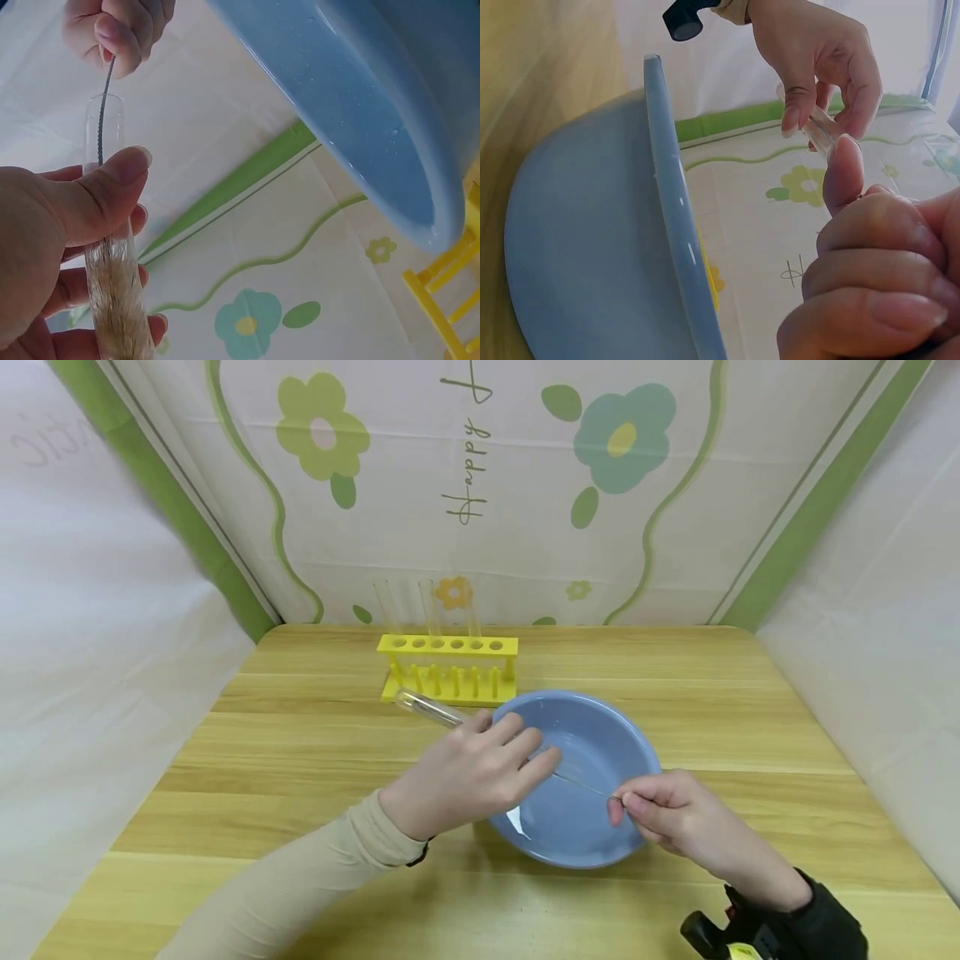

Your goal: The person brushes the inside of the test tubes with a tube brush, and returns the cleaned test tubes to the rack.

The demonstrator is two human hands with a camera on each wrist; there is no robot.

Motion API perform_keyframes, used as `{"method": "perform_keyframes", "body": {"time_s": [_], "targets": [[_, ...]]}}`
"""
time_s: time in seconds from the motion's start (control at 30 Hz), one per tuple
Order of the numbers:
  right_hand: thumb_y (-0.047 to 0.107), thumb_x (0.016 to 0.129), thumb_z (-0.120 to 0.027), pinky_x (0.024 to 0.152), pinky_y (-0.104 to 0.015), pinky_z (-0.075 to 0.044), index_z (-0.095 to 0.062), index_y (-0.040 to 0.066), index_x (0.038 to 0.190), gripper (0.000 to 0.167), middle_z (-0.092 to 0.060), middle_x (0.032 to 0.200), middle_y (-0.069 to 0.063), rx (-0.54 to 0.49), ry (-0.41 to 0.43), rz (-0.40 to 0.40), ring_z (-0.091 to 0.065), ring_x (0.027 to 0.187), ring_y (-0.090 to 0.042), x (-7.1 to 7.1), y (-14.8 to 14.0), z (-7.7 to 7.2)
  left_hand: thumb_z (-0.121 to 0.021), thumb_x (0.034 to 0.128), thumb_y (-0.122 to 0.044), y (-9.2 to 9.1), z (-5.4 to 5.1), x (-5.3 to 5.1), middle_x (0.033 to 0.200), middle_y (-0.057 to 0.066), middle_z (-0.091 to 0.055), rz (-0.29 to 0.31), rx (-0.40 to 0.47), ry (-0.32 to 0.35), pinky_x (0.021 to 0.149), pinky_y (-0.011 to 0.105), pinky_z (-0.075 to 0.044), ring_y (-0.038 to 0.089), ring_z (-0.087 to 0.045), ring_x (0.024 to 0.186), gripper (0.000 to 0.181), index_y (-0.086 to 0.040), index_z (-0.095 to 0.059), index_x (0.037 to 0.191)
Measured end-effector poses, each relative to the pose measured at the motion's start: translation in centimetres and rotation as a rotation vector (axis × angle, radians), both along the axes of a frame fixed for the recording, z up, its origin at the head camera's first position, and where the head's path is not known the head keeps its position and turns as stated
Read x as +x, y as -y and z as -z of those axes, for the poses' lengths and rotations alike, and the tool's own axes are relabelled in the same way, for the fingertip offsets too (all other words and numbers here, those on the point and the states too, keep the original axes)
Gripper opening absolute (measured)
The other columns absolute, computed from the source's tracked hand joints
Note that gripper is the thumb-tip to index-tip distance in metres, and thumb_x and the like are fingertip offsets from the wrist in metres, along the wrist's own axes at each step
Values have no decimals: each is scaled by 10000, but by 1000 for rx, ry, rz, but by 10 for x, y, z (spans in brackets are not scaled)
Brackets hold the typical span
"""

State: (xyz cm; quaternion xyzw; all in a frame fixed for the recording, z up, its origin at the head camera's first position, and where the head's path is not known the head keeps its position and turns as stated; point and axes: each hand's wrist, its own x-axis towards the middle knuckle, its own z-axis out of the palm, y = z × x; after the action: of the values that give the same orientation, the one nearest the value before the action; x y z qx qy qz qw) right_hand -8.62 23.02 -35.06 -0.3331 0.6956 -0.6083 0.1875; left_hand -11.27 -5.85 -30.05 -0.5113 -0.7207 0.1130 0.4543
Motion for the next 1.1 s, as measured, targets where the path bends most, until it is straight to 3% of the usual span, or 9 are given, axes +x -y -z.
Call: {"method": "perform_keyframes", "body": {"time_s": [0.4,0.57,0.73,0.93,1.1], "targets": [[16,1059,-386,332,-231,-183,-627,-42,972,263,-299,511,-77,24,22,1,-205,361,-219,-3,9,-3,-521,876,23,-7,0,3,705,-26,-496,-6,-5,1,502,213,-348,135,-412,627,176,-126,-612,856],[6,1052,-402,339,-229,-196,-634,-27,958,252,-313,505,-65,42,-17,20,-226,363,-210,-2,12,-2,-519,873,26,-8,1,3,703,-28,-505,-23,-10,16,507,213,-341,133,-392,620,178,-126,-603,835],[-25,1030,-440,361,-227,-251,-655,59,928,252,-351,532,-35,98,-153,102,-301,404,-127,-1,18,-1,-497,883,28,-6,2,4,730,-20,-547,-55,-35,49,513,215,-386,137,-432,634,194,-123,-615,854],[-38,994,-520,405,-209,-310,-659,159,894,261,-351,582,101,212,-350,270,-331,481,-13,6,27,-4,-469,897,28,-3,4,3,716,-25,-545,-90,-48,89,520,216,-430,131,-468,631,207,-123,-606,857],[-80,884,-656,525,-183,-425,-679,208,874,289,-575,735,168,333,-657,430,-450,584,31,9,32,-1,-477,892,8,0,6,0,684,-34,-512,-110,-41,130,472,189,-361,111,-471,593,193,-126,-608,848]]}}
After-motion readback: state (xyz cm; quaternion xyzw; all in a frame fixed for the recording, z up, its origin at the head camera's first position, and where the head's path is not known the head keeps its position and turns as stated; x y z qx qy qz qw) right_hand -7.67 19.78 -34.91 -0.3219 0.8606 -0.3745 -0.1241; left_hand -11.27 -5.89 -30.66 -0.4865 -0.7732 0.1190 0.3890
